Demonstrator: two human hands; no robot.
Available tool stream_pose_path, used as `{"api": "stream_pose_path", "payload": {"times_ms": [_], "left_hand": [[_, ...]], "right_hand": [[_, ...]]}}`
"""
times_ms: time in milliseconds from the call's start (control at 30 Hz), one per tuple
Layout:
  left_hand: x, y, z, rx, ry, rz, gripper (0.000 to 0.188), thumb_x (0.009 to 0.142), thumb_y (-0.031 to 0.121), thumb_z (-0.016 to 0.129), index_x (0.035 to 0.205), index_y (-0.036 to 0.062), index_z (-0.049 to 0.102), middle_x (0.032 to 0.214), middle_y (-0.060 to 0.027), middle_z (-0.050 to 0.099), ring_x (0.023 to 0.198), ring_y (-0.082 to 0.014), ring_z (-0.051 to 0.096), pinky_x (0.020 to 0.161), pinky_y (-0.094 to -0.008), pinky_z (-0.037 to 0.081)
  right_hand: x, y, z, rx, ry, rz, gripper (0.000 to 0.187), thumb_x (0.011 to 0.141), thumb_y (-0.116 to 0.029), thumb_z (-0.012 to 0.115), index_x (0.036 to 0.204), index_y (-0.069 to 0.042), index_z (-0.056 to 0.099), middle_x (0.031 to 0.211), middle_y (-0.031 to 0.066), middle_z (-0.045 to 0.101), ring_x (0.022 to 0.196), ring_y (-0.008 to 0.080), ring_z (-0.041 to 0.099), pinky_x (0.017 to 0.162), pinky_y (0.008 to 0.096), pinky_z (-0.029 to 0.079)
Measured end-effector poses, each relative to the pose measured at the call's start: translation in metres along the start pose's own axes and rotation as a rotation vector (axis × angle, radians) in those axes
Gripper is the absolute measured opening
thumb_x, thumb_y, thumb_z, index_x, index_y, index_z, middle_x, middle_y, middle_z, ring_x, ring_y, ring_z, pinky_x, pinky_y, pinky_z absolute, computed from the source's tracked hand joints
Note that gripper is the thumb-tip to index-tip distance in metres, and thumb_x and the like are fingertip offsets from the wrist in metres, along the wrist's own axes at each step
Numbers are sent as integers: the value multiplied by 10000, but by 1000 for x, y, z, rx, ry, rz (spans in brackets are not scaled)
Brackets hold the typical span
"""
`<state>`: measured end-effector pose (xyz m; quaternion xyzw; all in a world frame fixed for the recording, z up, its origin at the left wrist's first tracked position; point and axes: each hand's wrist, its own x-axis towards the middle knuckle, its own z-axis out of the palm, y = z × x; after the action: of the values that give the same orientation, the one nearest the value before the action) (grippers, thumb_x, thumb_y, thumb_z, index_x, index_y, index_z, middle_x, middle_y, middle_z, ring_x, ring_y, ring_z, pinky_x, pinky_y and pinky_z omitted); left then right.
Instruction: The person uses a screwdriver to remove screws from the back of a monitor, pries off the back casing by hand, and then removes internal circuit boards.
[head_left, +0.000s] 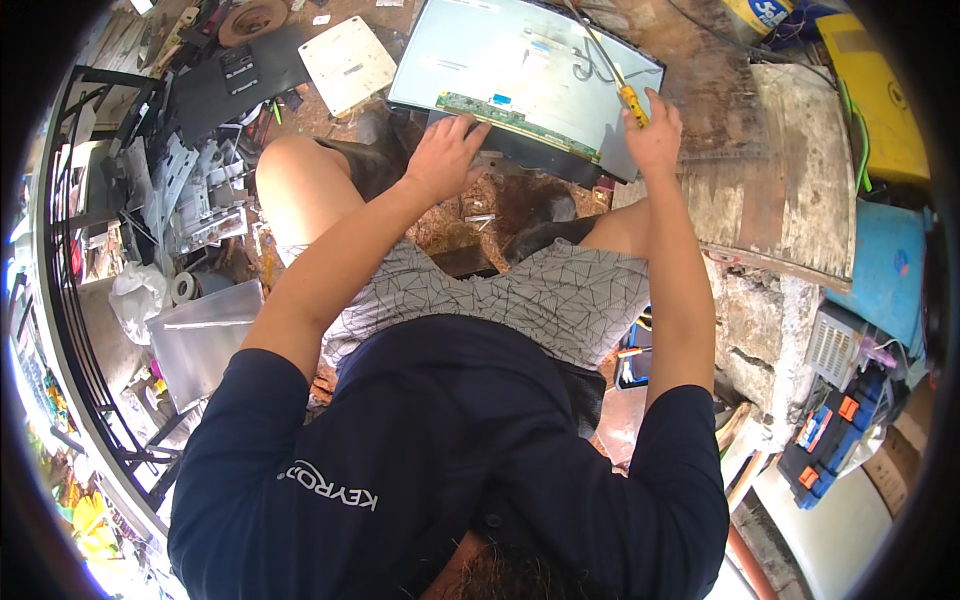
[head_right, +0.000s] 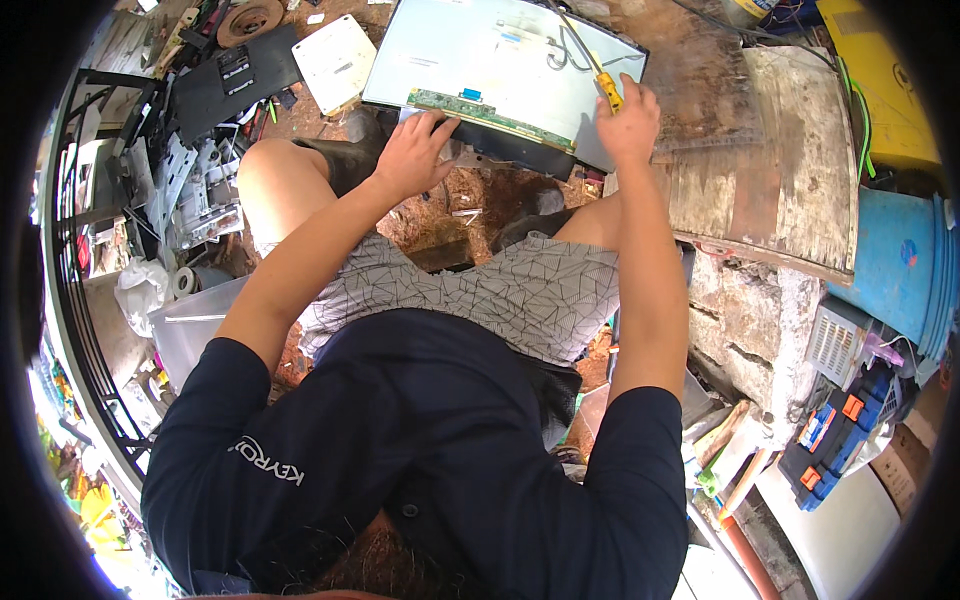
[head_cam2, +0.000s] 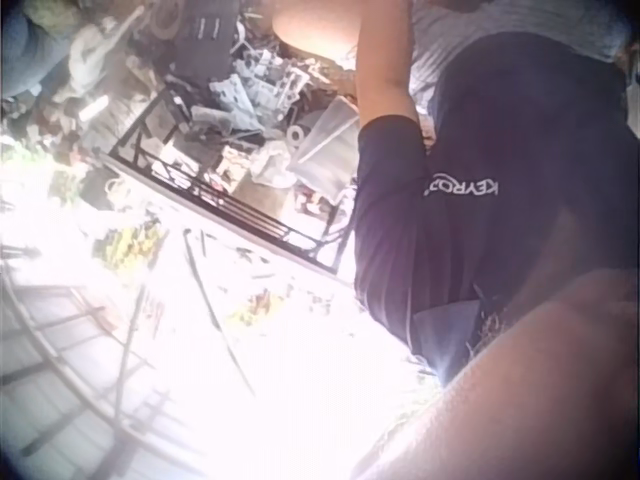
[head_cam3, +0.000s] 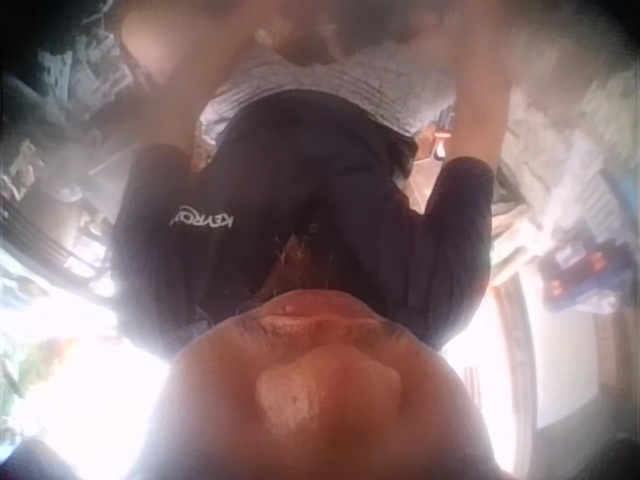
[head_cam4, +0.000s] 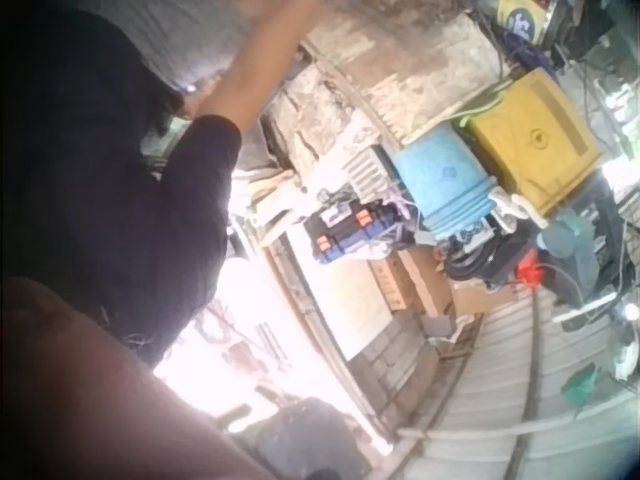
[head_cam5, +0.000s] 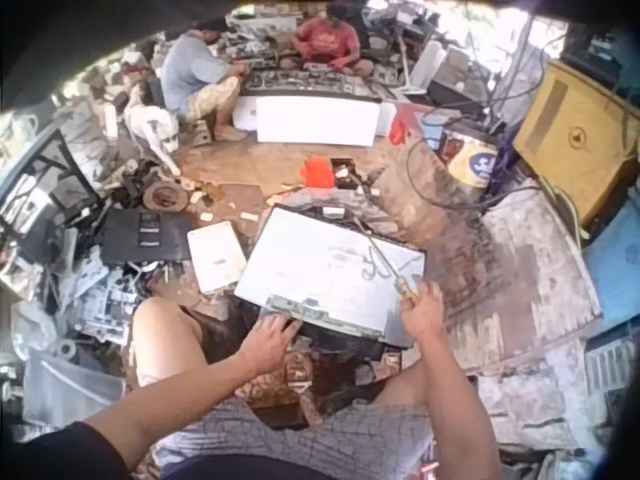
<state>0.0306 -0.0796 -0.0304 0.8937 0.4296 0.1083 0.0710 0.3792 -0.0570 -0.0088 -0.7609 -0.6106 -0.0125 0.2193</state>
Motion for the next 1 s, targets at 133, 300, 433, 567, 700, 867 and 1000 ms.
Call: {"api": "stream_pose_path", "payload": {"times_ms": [133, 300, 433, 567, 700, 867, 1000], "left_hand": [[1, -2, 2, -81, -30, -34, 661, 824, 327, 725, 1379, 67, 478, 1276, -142, 481, 1171, -313, 494, 1024, -417, 413], [2, 8, 1, -20, -39, -47, 754, 779, 352, 764, 1390, 45, 449, 1307, -170, 451, 1242, -347, 436, 1077, -464, 366], [-2, 22, -10, 51, -184, -127, 948, 751, 409, 784, 1487, 42, 313, 1477, -212, 317, 1409, -403, 264, 1147, -548, 268], [-1, 23, -16, 45, -317, -142, 1014, 774, 460, 764, 1534, 43, 237, 1561, -225, 235, 1468, -414, 176, 1157, -571, 241], [3, 22, -27, 38, -395, -110, 1040, 762, 484, 776, 1526, 18, 245, 1546, -229, 266, 1459, -414, 206, 1144, -574, 267], [15, 22, -42, 36, -474, -103, 1068, 724, 505, 804, 1496, -23, 289, 1512, -228, 310, 1428, -415, 260, 1113, -573, 311], [17, 19, -46, 33, -502, -83, 1075, 703, 513, 820, 1481, -32, 315, 1501, -229, 321, 1413, -418, 280, 1088, -577, 338]], "right_hand": [[-17, -24, 0, 29, -36, -129, 531, 811, -243, 727, 1317, -163, 584, 1295, 138, 560, 1188, 368, 518, 1007, 449, 438], [-16, -83, 7, 19, -228, -564, 472, 843, -128, 667, 1306, -172, 593, 1367, 77, 540, 1226, 308, 515, 1013, 427, 439], [9, -133, 16, -153, -332, -857, 489, 854, -37, 612, 1314, -203, 593, 1472, 6, 475, 1255, 237, 509, 1030, 404, 440], [37, -153, 28, -365, -610, -1066, 606, 811, -5, 646, 1354, -263, 566, 1536, -59, 399, 1249, 196, 510, 1026, 375, 453], [49, -157, 28, -392, -652, -1148, 574, 782, -51, 699, 1308, -248, 583, 1487, -37, 429, 1239, 200, 515, 1005, 372, 465], [59, -176, 30, -409, -673, -1194, 355, 770, -86, 729, 1104, -173, 646, 1216, 21, 533, 1172, 211, 541, 968, 371, 485], [67, -198, 33, -461, -810, -1203, 384, 689, -96, 801, 1031, -117, 628, 1147, 30, 527, 1142, 231, 533, 958, 396, 484]]}}
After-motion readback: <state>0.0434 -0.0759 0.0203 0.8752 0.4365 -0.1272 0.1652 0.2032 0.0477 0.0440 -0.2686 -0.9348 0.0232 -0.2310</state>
